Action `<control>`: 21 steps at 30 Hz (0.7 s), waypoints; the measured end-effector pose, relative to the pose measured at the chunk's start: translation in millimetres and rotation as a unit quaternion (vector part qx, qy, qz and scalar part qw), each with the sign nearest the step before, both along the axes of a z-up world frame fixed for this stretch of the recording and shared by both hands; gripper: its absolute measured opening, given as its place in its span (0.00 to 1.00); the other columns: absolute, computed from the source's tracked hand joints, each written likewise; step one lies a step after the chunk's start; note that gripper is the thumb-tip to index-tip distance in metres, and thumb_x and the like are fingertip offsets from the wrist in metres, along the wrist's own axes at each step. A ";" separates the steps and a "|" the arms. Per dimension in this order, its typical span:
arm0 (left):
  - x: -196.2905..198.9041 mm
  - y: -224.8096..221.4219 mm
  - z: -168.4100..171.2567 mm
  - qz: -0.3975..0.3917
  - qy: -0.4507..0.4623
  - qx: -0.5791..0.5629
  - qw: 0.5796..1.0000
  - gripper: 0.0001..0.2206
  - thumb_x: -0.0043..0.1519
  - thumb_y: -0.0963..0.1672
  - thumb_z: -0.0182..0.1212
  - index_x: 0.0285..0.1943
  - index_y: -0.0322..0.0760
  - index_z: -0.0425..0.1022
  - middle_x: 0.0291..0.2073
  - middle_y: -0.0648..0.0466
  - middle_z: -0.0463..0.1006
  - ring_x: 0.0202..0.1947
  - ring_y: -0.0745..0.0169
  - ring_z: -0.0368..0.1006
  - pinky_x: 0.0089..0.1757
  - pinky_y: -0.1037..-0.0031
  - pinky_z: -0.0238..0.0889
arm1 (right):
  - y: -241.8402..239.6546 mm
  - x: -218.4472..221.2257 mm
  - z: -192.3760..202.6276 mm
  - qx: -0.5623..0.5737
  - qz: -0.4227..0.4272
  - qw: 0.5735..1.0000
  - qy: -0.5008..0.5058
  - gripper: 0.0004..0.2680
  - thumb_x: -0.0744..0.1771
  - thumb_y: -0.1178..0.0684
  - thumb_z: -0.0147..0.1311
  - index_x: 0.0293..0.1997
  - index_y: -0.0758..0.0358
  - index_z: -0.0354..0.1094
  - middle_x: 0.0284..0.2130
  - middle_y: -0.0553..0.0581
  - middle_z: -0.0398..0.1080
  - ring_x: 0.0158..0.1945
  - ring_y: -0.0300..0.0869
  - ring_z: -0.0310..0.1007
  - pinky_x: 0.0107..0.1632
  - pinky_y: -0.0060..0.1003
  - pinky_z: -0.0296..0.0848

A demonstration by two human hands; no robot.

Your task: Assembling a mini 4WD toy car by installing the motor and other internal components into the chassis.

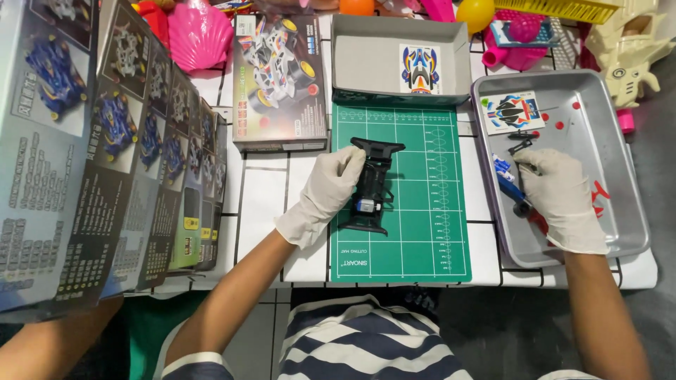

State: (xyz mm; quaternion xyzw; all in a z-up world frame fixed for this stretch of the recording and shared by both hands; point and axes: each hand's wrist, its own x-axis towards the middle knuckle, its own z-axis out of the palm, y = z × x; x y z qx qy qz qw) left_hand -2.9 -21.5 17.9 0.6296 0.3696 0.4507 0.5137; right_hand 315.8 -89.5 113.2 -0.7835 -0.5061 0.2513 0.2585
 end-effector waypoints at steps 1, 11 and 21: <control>-0.3 -1.3 1.1 0.004 -0.001 -0.001 1.000 0.21 0.70 0.50 0.49 0.23 0.46 0.52 0.19 0.64 0.55 0.24 0.71 0.49 0.30 0.76 0.46 | 1.7 27.3 -26.1 -0.001 0.004 1.000 -0.001 0.11 0.66 0.66 0.46 0.48 0.68 0.76 0.47 0.65 0.71 0.16 0.59 0.72 0.07 0.45 0.68; -5.4 -2.8 9.0 0.017 -0.013 -0.014 1.000 0.21 0.68 0.43 0.53 0.24 0.47 0.45 0.20 0.65 0.45 0.23 0.73 0.42 0.29 0.76 0.37 | -2.1 3.8 -2.1 0.028 0.058 0.998 -0.029 0.06 0.69 0.63 0.47 0.38 0.66 0.73 0.33 0.58 0.68 0.26 0.44 0.70 0.25 0.36 0.69; -5.2 -0.9 3.8 0.010 -0.041 -0.010 0.999 0.20 0.66 0.41 0.53 0.25 0.46 0.45 0.20 0.65 0.46 0.24 0.73 0.42 0.30 0.76 0.37 | -5.0 16.2 -16.7 0.252 0.058 0.965 0.050 0.05 0.73 0.67 0.57 0.55 0.70 0.74 0.44 0.60 0.75 0.47 0.39 0.74 0.54 0.28 0.77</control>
